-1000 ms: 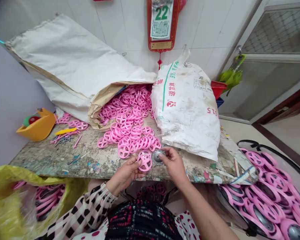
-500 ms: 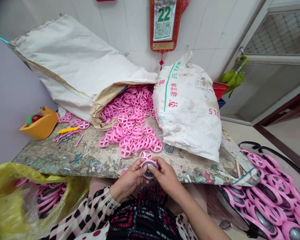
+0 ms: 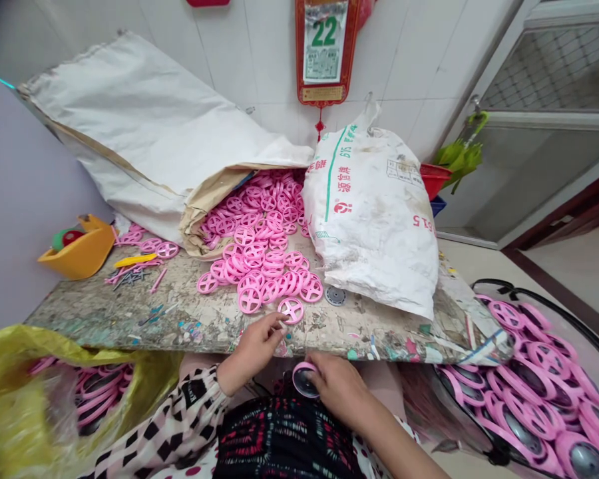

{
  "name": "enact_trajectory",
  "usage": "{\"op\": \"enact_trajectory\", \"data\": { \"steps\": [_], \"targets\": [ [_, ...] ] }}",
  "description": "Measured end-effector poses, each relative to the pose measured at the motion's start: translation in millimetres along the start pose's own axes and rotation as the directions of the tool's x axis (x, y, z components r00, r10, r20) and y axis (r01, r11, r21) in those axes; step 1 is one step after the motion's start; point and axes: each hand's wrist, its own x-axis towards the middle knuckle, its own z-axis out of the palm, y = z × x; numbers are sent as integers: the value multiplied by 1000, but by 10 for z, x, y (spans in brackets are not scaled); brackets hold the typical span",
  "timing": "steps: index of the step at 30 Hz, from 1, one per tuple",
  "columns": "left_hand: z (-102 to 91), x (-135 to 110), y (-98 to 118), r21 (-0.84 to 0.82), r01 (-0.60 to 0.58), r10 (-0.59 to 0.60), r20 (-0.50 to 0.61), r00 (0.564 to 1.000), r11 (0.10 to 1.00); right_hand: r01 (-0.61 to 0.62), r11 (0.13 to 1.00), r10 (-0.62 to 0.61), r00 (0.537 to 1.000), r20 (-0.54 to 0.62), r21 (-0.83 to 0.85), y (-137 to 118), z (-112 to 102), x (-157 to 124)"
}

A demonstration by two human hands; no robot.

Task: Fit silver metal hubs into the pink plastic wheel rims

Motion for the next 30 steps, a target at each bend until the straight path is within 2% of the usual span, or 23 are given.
{"op": "enact_trajectory", "data": {
  "steps": [2, 5, 8, 10, 12, 14, 16, 18, 20, 22, 24, 26, 28, 30],
  "targets": [
    [-26, 62, -80, 179, -77, 85, -40, 996, 981, 7, 999, -9, 999, -42, -52, 40, -18, -31],
    [-6, 154, -137, 392, -145, 164, -14, 986, 908, -23, 998, 10, 979, -203, -60, 123, -148, 97],
    [29, 205, -96, 545, -162, 168, 38, 985, 823, -128, 969, 32, 914, -405, -212, 214, -367, 371],
    [27, 203, -47, 591, -175, 167, 69, 984, 788, -225, 896, 13, 874, -486, -382, 262, -483, 555],
    [4, 177, -11, 577, -193, 175, 87, 981, 794, -286, 799, -5, 876, -482, -529, 291, -535, 694],
    [-28, 148, -1, 527, -178, 159, 83, 984, 831, -274, 720, -21, 909, -416, -637, 311, -537, 772],
    [-53, 137, -13, 465, -113, 102, 47, 994, 878, -223, 681, -45, 938, -344, -698, 337, -533, 792],
    [-66, 157, -36, 393, -38, 38, 9, 999, 919, -193, 671, -69, 945, -319, -715, 376, -557, 771],
    [-66, 202, -59, 327, 1, -6, 14, 1000, 945, -211, 696, -72, 931, -359, -687, 415, -602, 719],
    [-52, 255, -75, 283, 16, -28, 40, 999, 959, -244, 780, -66, 884, -464, -576, 422, -626, 648],
    [-20, 295, -79, 233, 35, -45, 38, 998, 972, -205, 909, -49, 813, -580, -363, 372, -578, 577],
    [28, 310, -72, 138, 65, -67, 10, 998, 988, -78, 990, -15, 768, -640, -118, 266, -447, 528],
    [80, 297, -55, -53, 131, -131, 6, 991, 990, 44, 998, -1, 772, -636, 52, 140, -268, 519],
    [114, 259, -28, -346, 267, -248, 100, 964, 899, 117, 989, -38, 778, -627, 85, 34, -104, 542]
  ]
}}
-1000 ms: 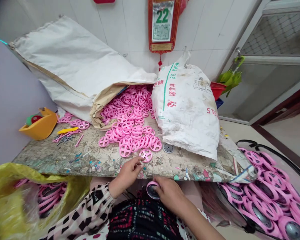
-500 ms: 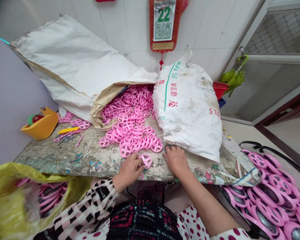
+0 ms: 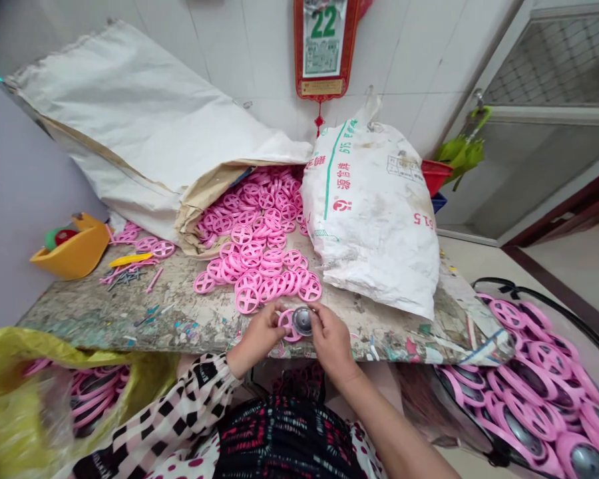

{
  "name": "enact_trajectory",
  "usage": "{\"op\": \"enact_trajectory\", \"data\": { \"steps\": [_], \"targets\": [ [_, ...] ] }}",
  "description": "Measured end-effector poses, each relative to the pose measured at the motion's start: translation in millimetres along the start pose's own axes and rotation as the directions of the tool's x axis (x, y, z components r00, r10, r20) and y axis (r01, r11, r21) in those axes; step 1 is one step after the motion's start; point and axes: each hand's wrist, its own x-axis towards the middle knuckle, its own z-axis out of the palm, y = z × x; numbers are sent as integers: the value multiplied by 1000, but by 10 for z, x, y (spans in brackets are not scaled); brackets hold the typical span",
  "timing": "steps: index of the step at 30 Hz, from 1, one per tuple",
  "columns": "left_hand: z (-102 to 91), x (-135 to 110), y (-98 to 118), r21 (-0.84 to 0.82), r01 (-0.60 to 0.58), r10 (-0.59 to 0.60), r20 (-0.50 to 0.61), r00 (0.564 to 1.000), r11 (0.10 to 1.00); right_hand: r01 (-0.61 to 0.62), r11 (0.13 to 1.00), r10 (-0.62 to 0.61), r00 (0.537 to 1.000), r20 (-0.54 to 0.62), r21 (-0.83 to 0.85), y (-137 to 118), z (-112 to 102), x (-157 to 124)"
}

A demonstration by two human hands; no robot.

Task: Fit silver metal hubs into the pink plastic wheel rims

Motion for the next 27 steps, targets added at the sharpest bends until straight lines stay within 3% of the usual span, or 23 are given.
{"op": "enact_trajectory", "data": {
  "steps": [2, 4, 6, 9, 14, 17, 21, 27],
  "targets": [
    [14, -61, 15, -329, 168, -125, 148, 981, 929, 53, 998, -53, 998, -15, -14, -54, 112, -38],
    [5, -131, 39, -543, 277, -141, 279, 950, 792, 112, 993, -113, 993, -31, -47, -88, 164, -51],
    [-8, -194, 61, -656, 294, -112, 305, 946, 695, 184, 980, -185, 983, -15, -72, -118, 171, -67],
    [-1, -252, 67, -720, 259, -102, 255, 962, 643, 252, 962, -250, 968, 26, -105, -168, 145, -121],
    [51, -293, 62, -725, 202, -59, 218, 974, 658, 187, 979, -189, 982, -17, -79, -203, 65, -186],
    [59, -323, 98, -715, 161, -27, 195, 980, 681, 53, 996, -59, 994, 92, 67, -199, -1, -163],
    [75, -362, 127, -630, 91, 7, 151, 988, 771, -104, 970, 44, 965, 260, 221, -218, -43, -144],
    [116, -399, 80, -550, 81, -3, 141, 990, 831, -254, 901, 166, 950, 263, 351, -228, 26, -201]
  ]
}}
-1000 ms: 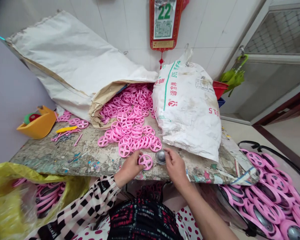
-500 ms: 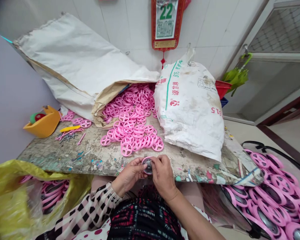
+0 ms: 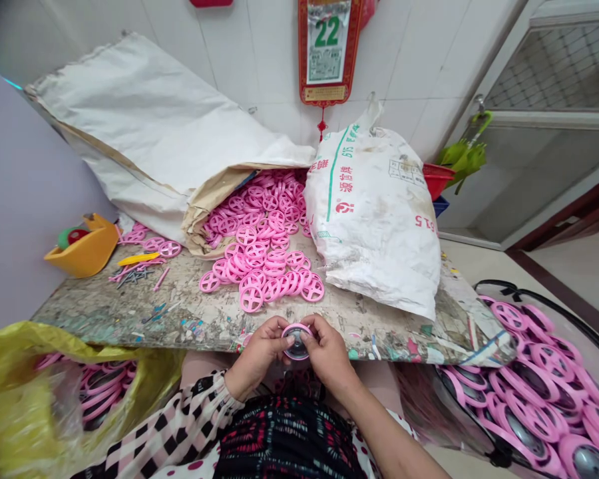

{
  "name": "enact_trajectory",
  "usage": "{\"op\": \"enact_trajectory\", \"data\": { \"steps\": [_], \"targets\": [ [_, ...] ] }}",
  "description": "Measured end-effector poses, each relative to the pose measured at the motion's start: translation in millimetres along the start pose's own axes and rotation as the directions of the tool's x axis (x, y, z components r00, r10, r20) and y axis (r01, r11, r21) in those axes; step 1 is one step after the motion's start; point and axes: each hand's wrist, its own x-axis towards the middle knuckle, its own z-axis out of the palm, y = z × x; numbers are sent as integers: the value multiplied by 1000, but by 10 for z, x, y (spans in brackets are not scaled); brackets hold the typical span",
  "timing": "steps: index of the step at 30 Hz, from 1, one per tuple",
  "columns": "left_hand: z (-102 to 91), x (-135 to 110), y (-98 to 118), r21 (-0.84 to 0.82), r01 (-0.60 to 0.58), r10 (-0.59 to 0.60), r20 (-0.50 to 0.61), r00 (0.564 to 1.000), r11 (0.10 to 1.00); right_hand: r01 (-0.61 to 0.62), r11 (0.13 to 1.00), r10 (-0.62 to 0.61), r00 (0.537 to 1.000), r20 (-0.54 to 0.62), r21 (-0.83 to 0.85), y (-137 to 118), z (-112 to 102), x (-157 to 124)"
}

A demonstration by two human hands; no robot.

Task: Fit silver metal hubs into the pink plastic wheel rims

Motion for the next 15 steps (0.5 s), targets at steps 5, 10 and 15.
{"op": "enact_trajectory", "data": {
  "steps": [5, 10, 15],
  "targets": [
    [-43, -42, -5, 105, 72, -76, 35, 996, 992, -125, 980, 99, 981, 166, 154, 43, -52, -48],
    [-69, -58, -20, 220, 63, -68, 17, 998, 973, -231, 934, 154, 949, 274, 272, 46, -31, -162],
    [-125, -68, -123, 297, 159, -172, 18, 985, 941, -291, 922, 212, 931, 297, 256, 164, 28, -281]
  ]
}}
